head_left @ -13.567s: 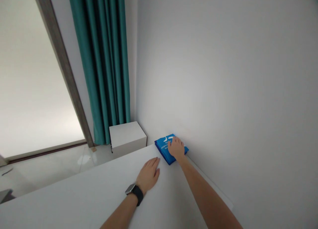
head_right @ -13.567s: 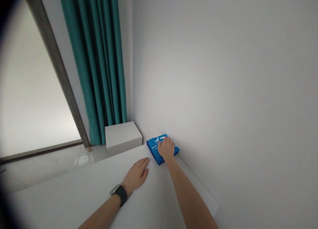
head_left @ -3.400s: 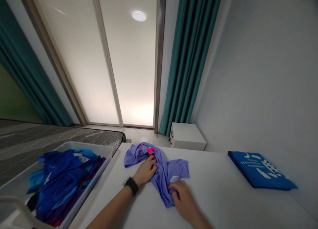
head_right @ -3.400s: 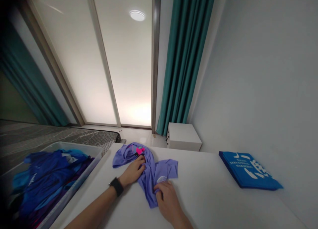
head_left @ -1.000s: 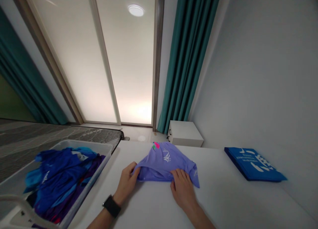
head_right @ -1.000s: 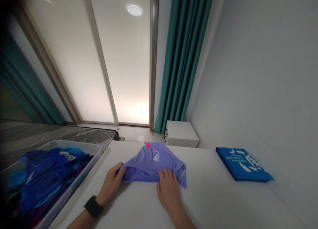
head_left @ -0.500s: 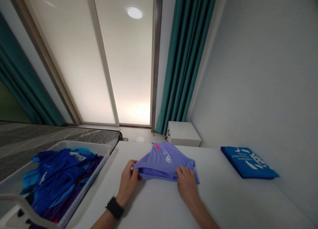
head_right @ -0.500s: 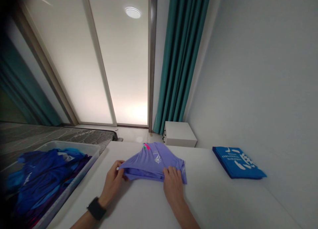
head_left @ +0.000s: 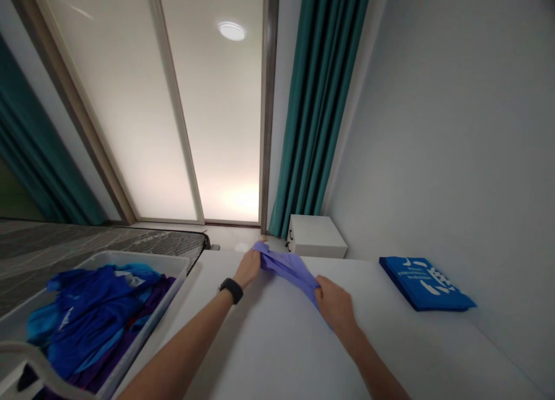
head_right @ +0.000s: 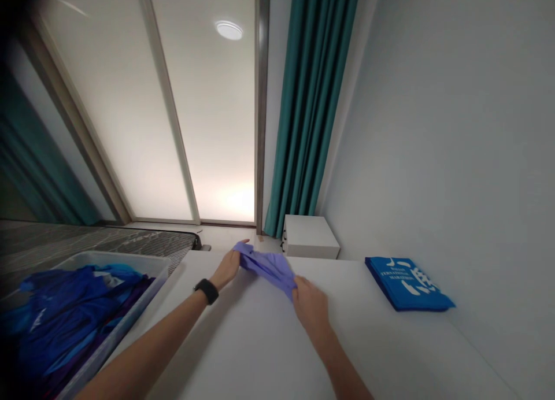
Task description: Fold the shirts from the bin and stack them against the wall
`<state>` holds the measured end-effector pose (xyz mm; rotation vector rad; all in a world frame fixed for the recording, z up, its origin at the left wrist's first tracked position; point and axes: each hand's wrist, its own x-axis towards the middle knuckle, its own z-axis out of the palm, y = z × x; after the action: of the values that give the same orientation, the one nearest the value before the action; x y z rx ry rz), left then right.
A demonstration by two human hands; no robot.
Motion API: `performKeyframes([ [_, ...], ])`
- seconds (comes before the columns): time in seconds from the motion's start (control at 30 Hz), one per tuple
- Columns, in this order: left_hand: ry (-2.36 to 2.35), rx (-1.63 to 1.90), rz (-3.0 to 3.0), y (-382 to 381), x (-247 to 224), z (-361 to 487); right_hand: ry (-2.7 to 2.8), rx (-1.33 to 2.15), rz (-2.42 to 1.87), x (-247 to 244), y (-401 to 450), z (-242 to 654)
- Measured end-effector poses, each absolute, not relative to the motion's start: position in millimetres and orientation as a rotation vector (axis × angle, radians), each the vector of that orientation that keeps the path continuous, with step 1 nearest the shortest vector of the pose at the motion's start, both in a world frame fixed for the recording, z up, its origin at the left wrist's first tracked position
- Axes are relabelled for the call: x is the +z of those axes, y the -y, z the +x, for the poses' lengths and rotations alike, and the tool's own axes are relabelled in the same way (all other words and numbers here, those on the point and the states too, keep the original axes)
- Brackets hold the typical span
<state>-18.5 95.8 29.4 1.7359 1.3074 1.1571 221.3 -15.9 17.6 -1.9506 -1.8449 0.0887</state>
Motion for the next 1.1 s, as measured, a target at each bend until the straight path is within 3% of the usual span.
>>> performKeyframes([
  [0.13, -1.310, 1.138, 2.114, -122, 67, -11, 1.352, 0.898, -1.688, 43, -24, 242],
  [0.2, -1.283, 1.144, 2.207, -129, 83, -8, 1.190, 1.056, -1.357, 51, -42, 243],
  [0.37, -1.227, 1.226, 2.535, -132, 108, -13, 1.131, 0.739, -1.113, 69, -77, 240],
  [0.53, -1.510, 1.034, 2.571, -131, 87, -35, 1.422, 0.258, -1.185, 64, -98, 246],
  [0.8, -1.635, 0.576, 2.416, -103, 26, -54, 1.602, 0.282, -1.545, -16, -65, 237],
  [1.1, -1.562, 0.316, 2.691, -29, 5, -69, 2.066, -0.007, -1.574, -43, -9, 244],
])
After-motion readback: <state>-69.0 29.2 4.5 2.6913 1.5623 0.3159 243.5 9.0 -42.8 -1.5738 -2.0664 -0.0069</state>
